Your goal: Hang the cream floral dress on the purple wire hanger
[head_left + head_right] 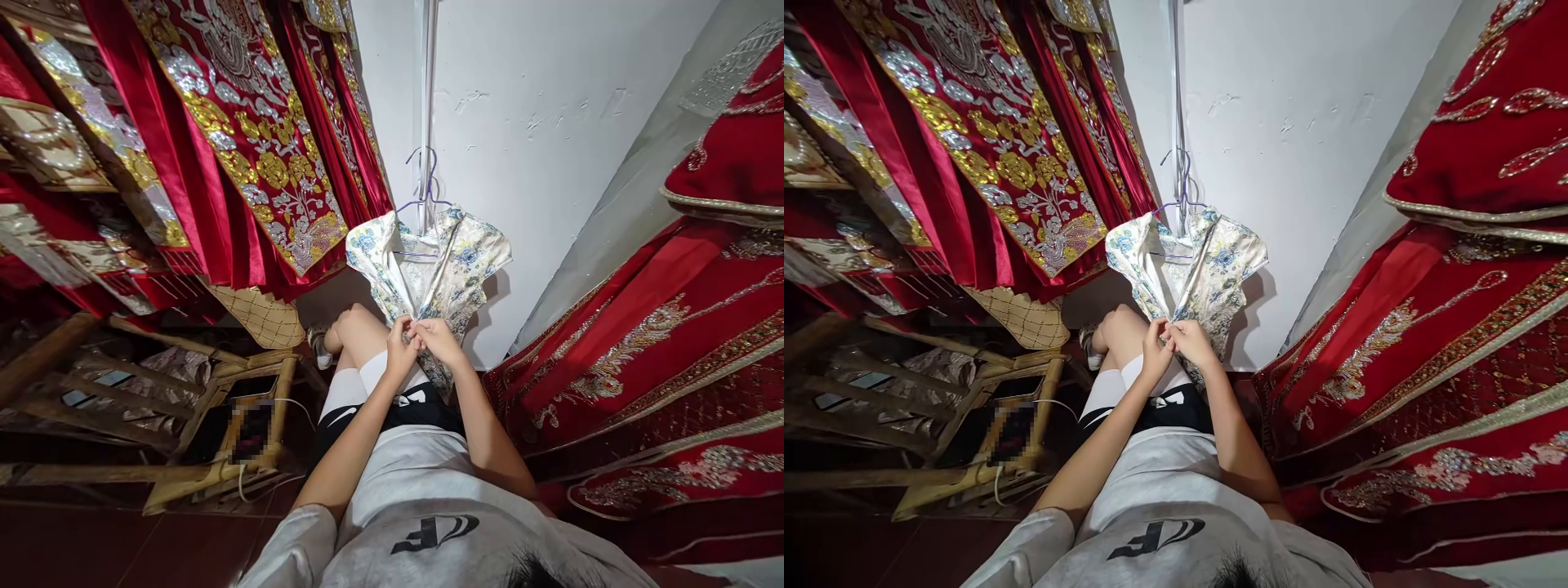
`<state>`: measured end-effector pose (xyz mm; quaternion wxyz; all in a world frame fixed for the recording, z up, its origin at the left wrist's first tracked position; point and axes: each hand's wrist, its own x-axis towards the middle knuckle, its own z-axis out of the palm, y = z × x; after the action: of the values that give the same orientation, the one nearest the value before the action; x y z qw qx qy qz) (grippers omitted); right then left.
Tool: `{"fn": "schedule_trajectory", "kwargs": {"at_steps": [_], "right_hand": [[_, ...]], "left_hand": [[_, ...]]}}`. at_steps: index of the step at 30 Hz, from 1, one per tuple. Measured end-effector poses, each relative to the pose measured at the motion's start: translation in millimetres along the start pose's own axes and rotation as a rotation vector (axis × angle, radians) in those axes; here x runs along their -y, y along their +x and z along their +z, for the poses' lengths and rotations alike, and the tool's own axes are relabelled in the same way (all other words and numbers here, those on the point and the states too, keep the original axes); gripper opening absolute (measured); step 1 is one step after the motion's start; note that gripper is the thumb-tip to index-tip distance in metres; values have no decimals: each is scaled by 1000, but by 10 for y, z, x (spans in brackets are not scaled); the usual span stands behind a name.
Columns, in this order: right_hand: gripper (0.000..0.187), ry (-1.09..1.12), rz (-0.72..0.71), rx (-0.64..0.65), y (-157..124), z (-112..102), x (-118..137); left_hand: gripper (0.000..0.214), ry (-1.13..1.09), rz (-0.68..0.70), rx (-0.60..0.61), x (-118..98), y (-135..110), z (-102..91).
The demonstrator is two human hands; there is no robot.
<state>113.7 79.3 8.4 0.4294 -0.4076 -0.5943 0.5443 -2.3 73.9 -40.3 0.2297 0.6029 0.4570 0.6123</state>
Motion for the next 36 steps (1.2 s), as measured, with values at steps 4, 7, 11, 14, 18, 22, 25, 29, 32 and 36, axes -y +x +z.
{"fn": "schedule_trajectory", "kwargs": {"at_steps": [4, 7, 11, 14, 18, 22, 25, 29, 32, 36], "right_hand": [[35, 201, 44, -37, 65, -68, 235], [31, 226, -52, -178, 216, -194, 640], [30, -3, -159, -200, 298, -309, 898], [29, -179, -92, -117, 178, -264, 591], [33, -162, 22, -39, 66, -173, 33], [20, -133, -27, -2, 119, -189, -74], [17, -104, 33, 8, 130, -234, -1], [32, 157, 231, 164, 78, -259, 52], [32, 286, 280, 180, 62, -237, 43], [23, 307, 264, 61, 54, -193, -1]], "left_hand": [[12, 55, 57, 83, 42, 46, 11], [18, 65, 62, 91, 72, 3, -8], [18, -6, 7, 42, 88, -70, -15], [16, -40, 14, 31, 91, -102, -7], [19, -55, 14, 34, 82, -124, -25], [21, -93, 4, 38, 51, -115, -49], [20, -90, 10, 52, 34, -108, -39], [20, -55, 18, 62, 37, -115, -20], [21, -36, 14, 52, 52, -120, -25], [21, -1, 19, 52, 72, -117, -42]]}}
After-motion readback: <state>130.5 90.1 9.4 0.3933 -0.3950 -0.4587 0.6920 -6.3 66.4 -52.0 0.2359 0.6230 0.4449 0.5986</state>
